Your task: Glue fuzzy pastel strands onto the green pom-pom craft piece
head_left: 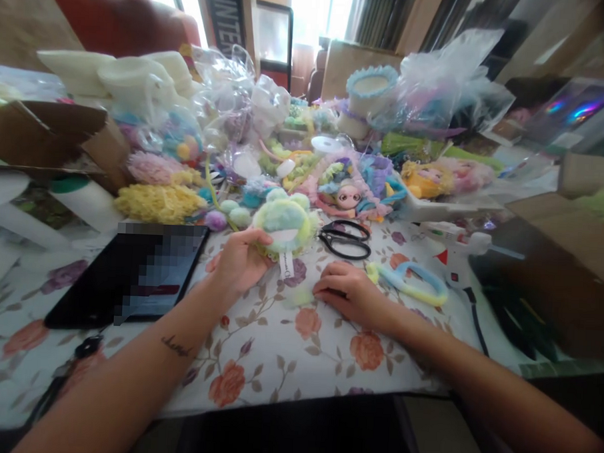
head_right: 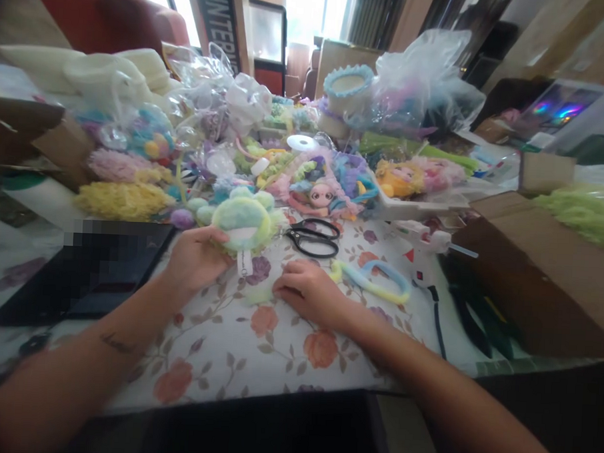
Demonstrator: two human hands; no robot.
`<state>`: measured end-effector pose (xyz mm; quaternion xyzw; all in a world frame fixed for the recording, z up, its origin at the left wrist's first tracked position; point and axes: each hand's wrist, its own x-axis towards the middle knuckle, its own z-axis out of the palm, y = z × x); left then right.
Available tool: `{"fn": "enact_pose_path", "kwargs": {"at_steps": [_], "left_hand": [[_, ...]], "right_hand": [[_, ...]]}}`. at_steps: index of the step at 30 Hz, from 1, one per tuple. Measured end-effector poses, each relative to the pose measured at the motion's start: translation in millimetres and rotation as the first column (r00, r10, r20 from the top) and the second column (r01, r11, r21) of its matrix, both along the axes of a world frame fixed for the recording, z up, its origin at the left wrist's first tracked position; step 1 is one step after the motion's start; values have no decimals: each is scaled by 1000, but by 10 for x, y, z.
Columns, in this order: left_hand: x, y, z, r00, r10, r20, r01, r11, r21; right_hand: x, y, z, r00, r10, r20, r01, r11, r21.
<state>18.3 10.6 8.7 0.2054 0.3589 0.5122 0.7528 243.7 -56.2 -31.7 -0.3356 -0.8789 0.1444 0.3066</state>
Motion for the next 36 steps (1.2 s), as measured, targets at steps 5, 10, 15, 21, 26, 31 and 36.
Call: {"fn": "enact_pose_path", "kwargs": {"at_steps": [5, 10, 15, 21, 26, 31, 36], "left_hand": [[-47, 11, -35, 998, -59, 17, 58, 997, 46], [-35, -16, -96, 998, -54, 17, 51, 990, 129], [21, -39, -127, 995, -27, -94, 42, 987, 156], [12, -70, -73, 987, -153, -46, 157, 983, 94], [10, -56, -88, 984, -179, 7, 179, 983, 46], [-17, -31, -85, 983, -183, 20, 182, 982, 48], [-15, -44, -93, 996, -81, 21, 79, 993, 85]], "right_hand": [[-189, 211, -6, 1000, 15, 3, -15, 1000, 16], [-193, 135, 34, 975, -138, -174, 168, 971, 171], [-82, 8, 127, 913, -341, -226, 407, 814, 415], [-216, 36, 124, 924, -361, 125, 236, 796, 558], [-189, 57, 56, 884, -409, 227, 258, 831, 492], [-119, 72, 3, 880, -449, 158, 325, 809, 490], [59, 63, 102, 846, -530, -65, 488, 719, 495]]}}
